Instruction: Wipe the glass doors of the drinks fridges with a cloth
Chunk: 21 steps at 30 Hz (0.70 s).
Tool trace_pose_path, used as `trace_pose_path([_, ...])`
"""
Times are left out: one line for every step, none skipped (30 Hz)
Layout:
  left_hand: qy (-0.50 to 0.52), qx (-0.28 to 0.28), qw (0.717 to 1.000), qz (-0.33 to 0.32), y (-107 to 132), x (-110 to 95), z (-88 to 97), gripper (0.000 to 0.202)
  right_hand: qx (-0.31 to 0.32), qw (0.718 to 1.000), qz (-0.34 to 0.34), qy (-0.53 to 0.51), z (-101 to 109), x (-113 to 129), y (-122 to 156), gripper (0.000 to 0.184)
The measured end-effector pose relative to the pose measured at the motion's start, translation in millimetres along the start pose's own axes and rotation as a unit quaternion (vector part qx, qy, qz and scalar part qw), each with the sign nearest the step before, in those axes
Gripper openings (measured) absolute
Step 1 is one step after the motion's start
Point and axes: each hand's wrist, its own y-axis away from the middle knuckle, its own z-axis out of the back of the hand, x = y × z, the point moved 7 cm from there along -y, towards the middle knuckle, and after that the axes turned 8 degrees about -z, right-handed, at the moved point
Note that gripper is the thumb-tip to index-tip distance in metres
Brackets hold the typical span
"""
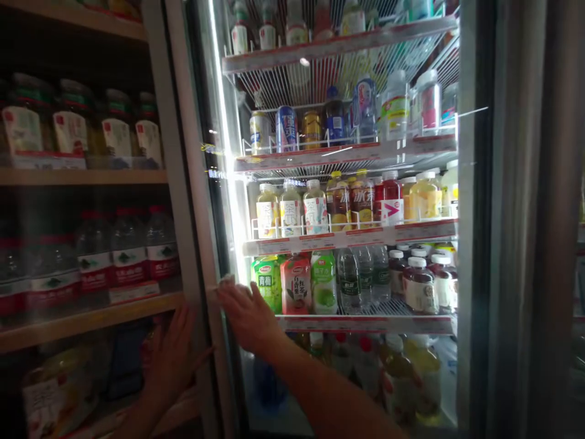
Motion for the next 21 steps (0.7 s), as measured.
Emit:
trace_pose_path([0.001,-0.007,1.0,0.006,-8.1,0.9,4.8,0.071,-0.026,0.999,-0.029,0.009,10.8,-12.9,-12.4,0.058])
trace_pose_path([0.001,-0.015,1.0,0.013,-17.3,1.3,9.7,0.073,-0.05,0.997,-0.061,0.021,20.0,-24.4,-20.6,0.06])
trace_pose_path([0.002,-0.024,1.0,0.02,-27.2,1.2,14.3,0.075,-0.069,0.994,-0.083,0.031,26.7,-31.9,-24.1,0.061])
trace_pose_path([0.003,-0.034,0.999,0.025,-37.3,0.9,18.5,0.076,-0.079,0.992,-0.087,0.039,30.4,-34.8,-23.6,0.063])
trace_pose_path([0.004,-0.042,0.999,0.026,-47.3,0.4,22.0,0.077,-0.079,0.993,-0.07,0.046,31.1,-33.0,-20.4,0.063])
trace_pose_path([0.006,-0.05,0.998,0.023,-56.8,-0.3,25.0,0.077,-0.072,0.995,-0.035,0.051,29.8,-28.0,-15.9,0.062])
trace_pose_path([0.007,-0.055,0.998,0.019,-65.6,-0.5,27.3,0.077,-0.064,0.996,0.006,0.055,28.0,-22.1,-12.0,0.06])
trace_pose_path([0.007,-0.06,0.998,0.012,-73.6,-0.7,29.4,0.077,-0.061,0.996,0.037,0.06,27.7,-18.5,-10.4,0.058])
trace_pose_path([0.009,-0.064,0.998,0.004,-80.9,-0.3,31.2,0.077,-0.064,0.995,0.046,0.066,29.6,-18.7,-12.8,0.056])
trace_pose_path([0.011,-0.067,0.998,-0.003,-87.4,0.7,32.7,0.077,-0.074,0.994,0.032,0.071,34.1,-23.1,-19.4,0.054])
trace_pose_path([0.013,-0.07,0.997,-0.005,-93.3,2.5,34.2,0.077,-0.088,0.993,0.002,0.076,40.5,-30.8,-28.9,0.054])
trace_pose_path([0.016,-0.074,0.997,-0.004,-98.6,4.7,35.8,0.078,-0.102,0.991,-0.036,0.078,47.7,-40.0,-39.0,0.055])
trace_pose_path([0.02,-0.077,0.997,-0.001,-103.3,7.3,37.1,0.079,-0.11,0.988,-0.069,0.08,53.9,-48.7,-47.9,0.055])
trace_pose_path([0.023,-0.08,0.997,0.005,-107.4,10.0,38.1,0.08,-0.113,0.986,-0.088,0.08,58.2,-55.0,-54.6,0.055])
trace_pose_path([0.026,-0.079,0.996,0.013,-111.0,12.6,38.3,0.081,-0.112,0.986,-0.088,0.082,60.9,-58.1,-58.5,0.055])
trace_pose_path([0.029,-0.077,0.996,0.019,-114.2,14.8,37.9,0.081,-0.11,0.988,-0.069,0.084,62.2,-57.7,-60.0,0.054])
trace_pose_path([0.031,-0.072,0.997,0.022,-117.0,16.2,37.0,0.082,-0.106,0.99,-0.037,0.089,62.5,-54.7,-59.8,0.053])
trace_pose_path([0.031,-0.063,0.997,0.022,-119.8,17.1,35.3,0.081,-0.101,0.99,-0.005,0.094,62.9,-51.6,-59.2,0.053])
trace_pose_path([0.031,-0.052,0.998,0.02,-122.7,17.4,33.3,0.081,-0.099,0.99,0.011,0.099,64.4,-50.7,-60.0,0.054])
trace_pose_path([0.029,-0.042,0.998,0.018,-125.9,17.5,31.7,0.081,-0.101,0.99,0.007,0.103,67.7,-53.1,-63.1,0.055])
trace_pose_path([0.028,-0.034,0.999,0.017,-129.6,17.4,30.4,0.08,-0.106,0.989,-0.018,0.105,72.9,-59.0,-68.4,0.055])
